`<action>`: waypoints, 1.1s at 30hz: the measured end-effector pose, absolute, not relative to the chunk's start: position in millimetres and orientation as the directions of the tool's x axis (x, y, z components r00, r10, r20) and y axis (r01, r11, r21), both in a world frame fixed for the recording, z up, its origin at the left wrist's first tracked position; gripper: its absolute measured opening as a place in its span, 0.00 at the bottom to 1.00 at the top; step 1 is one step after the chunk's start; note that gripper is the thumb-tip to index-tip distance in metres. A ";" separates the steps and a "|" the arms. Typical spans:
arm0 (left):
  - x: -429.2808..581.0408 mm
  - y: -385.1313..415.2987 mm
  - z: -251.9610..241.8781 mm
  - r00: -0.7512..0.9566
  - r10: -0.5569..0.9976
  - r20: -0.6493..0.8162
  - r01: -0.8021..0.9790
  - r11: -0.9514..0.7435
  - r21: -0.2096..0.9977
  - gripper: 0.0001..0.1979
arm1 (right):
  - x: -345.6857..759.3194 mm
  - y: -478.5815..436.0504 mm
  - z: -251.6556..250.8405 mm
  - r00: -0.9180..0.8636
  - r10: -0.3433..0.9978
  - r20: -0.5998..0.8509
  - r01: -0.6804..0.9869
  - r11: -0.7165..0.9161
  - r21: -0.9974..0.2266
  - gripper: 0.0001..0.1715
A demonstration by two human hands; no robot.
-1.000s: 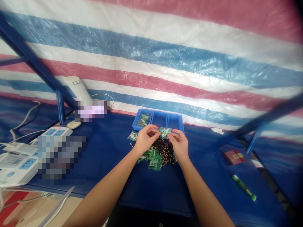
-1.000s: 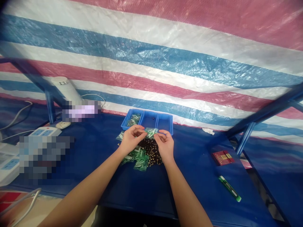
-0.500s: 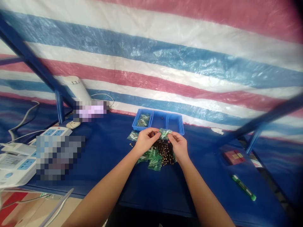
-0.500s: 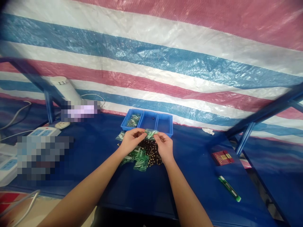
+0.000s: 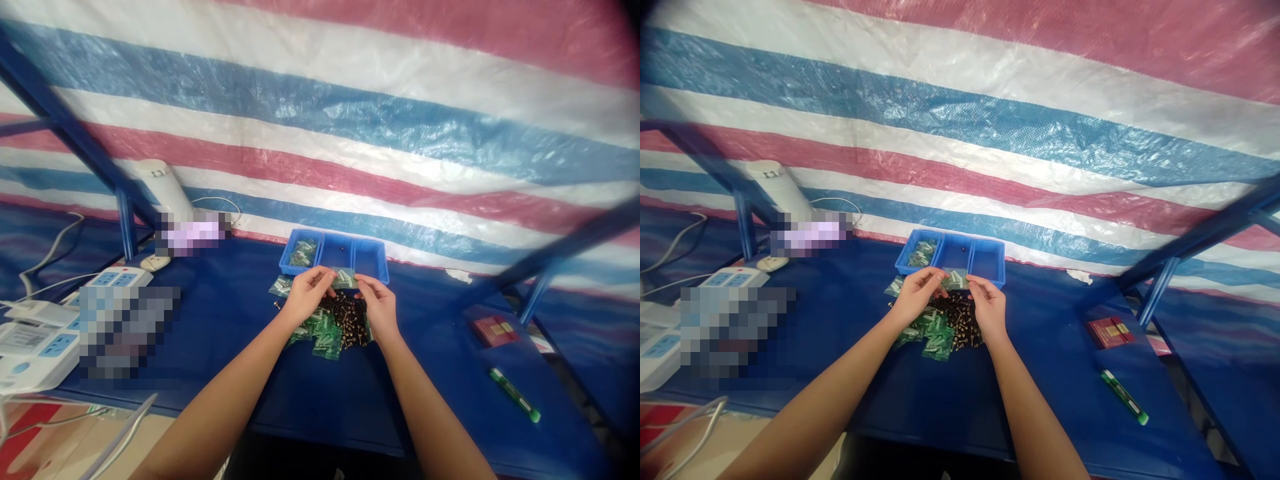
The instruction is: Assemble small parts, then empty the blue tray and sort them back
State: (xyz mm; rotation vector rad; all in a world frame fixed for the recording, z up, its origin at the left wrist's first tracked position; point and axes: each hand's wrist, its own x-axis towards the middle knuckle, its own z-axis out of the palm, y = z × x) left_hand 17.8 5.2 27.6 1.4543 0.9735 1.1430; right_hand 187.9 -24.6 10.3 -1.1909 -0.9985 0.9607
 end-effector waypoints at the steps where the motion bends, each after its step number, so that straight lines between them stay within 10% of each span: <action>1: 17.9 5.6 27.3 0.221 0.962 0.163 0.012 -0.169 0.985 0.15 | 187.8 -24.7 10.5 0.288 0.954 0.086 -0.060 0.107 -0.992 0.16; 16: 6.5 18.2 24.4 -0.120 0.950 0.290 0.150 -0.271 0.951 0.15 | 188.6 -25.0 7.1 0.184 0.973 0.139 0.004 0.140 -0.990 0.14; 25: -38.0 41.6 28.0 -0.197 0.887 0.418 0.685 -0.181 0.706 0.14 | 186.4 -23.7 1.7 0.184 0.978 0.098 -0.008 0.101 -0.995 0.14; 33: -26.9 33.6 27.1 -0.129 0.877 0.463 0.746 -0.222 0.628 0.13 | 185.5 -31.3 7.5 -0.110 0.957 0.270 0.507 0.287 -0.813 0.13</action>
